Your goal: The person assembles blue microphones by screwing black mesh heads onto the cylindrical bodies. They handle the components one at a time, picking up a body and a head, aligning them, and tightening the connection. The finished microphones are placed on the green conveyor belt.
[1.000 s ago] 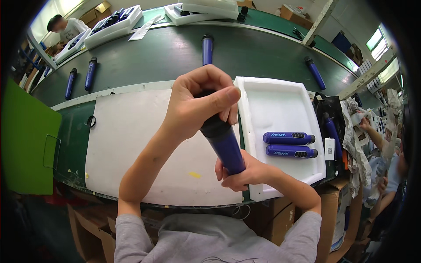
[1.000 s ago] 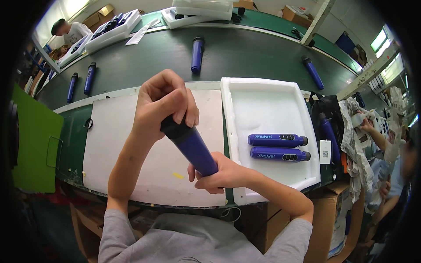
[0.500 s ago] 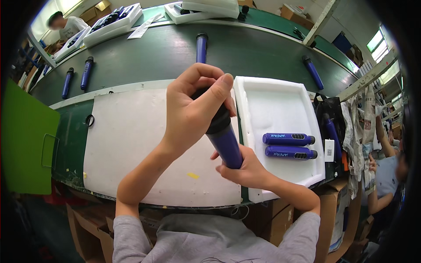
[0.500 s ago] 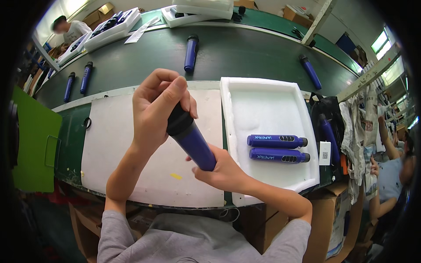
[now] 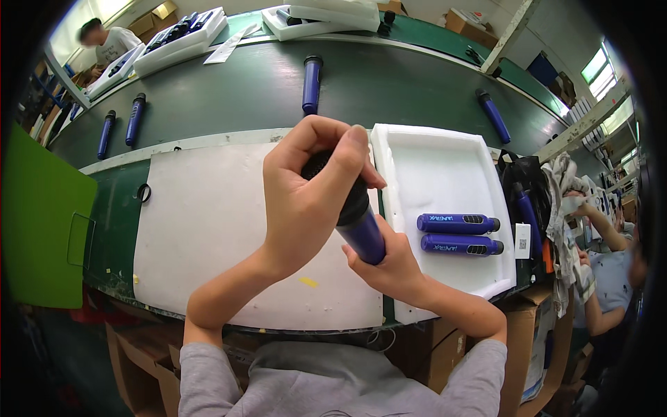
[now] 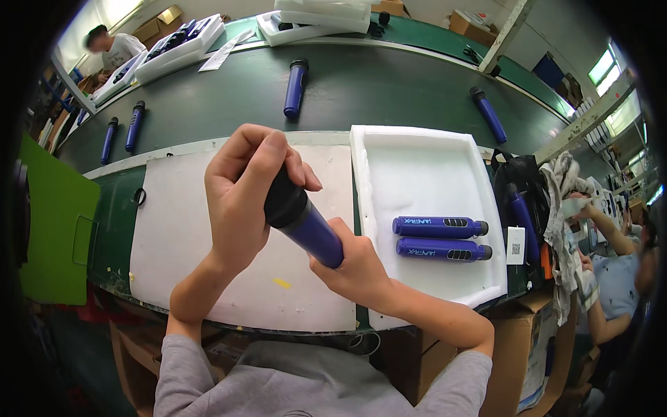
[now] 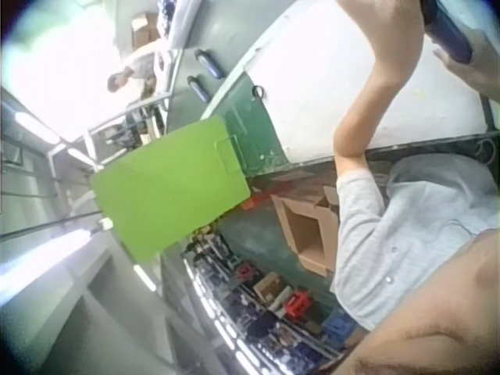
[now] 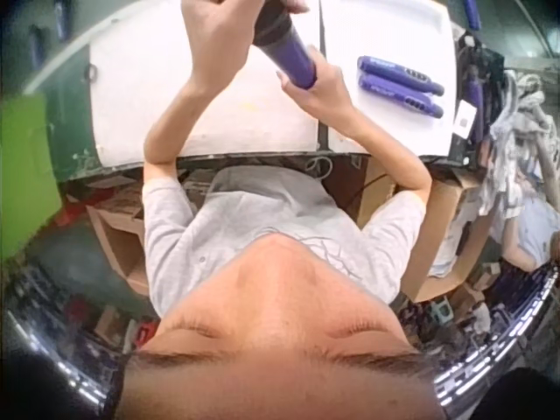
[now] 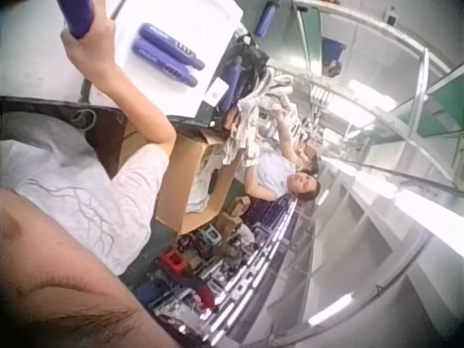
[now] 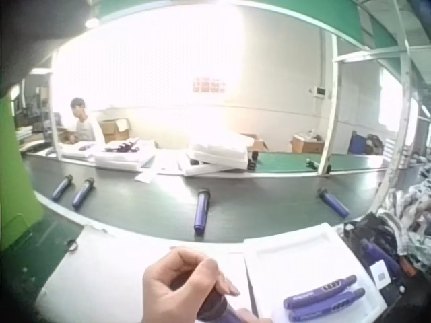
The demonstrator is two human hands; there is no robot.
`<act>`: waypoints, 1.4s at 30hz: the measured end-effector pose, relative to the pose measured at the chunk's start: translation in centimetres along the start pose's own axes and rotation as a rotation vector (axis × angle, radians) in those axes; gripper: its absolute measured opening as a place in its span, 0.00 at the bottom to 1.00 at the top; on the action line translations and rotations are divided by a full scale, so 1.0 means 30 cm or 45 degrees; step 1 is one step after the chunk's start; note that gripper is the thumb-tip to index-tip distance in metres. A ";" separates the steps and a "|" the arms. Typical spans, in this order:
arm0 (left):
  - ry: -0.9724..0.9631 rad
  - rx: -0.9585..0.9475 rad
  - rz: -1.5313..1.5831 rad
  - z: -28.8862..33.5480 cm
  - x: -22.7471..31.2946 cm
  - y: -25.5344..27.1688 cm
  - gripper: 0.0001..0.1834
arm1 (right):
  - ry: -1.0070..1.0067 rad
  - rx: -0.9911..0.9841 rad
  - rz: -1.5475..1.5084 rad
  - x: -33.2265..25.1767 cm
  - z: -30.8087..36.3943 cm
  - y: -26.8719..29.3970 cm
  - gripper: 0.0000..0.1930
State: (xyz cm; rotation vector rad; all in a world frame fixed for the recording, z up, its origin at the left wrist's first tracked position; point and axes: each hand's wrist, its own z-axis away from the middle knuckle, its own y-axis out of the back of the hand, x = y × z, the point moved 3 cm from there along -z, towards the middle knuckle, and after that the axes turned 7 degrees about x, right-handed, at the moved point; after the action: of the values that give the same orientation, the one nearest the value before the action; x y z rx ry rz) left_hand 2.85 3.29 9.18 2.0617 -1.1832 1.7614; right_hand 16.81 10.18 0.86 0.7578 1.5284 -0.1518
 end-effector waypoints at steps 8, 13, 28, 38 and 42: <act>0.145 -0.436 0.290 -0.036 -0.011 0.007 0.09 | -0.527 -0.760 -0.605 0.013 0.030 -0.010 0.08; 0.163 -0.606 0.344 -0.057 -0.026 0.013 0.09 | -0.600 -0.872 -0.785 0.023 0.036 -0.022 0.09; 0.165 -0.386 0.349 -0.059 -0.041 0.009 0.07 | -0.629 -0.827 -0.727 -0.017 0.021 0.006 0.09; 0.029 0.006 -0.012 -0.064 -0.074 0.015 0.10 | -0.157 -0.042 -0.026 0.045 -0.023 0.006 0.11; 0.027 -0.139 0.041 -0.073 -0.069 0.023 0.09 | -0.300 -0.384 -0.394 0.047 -0.008 -0.007 0.09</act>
State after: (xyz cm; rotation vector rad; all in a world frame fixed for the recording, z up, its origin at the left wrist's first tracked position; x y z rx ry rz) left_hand 0.79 5.07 7.71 1.9682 -1.2836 1.6887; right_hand 16.61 10.66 -0.49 0.2514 1.3940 -0.2261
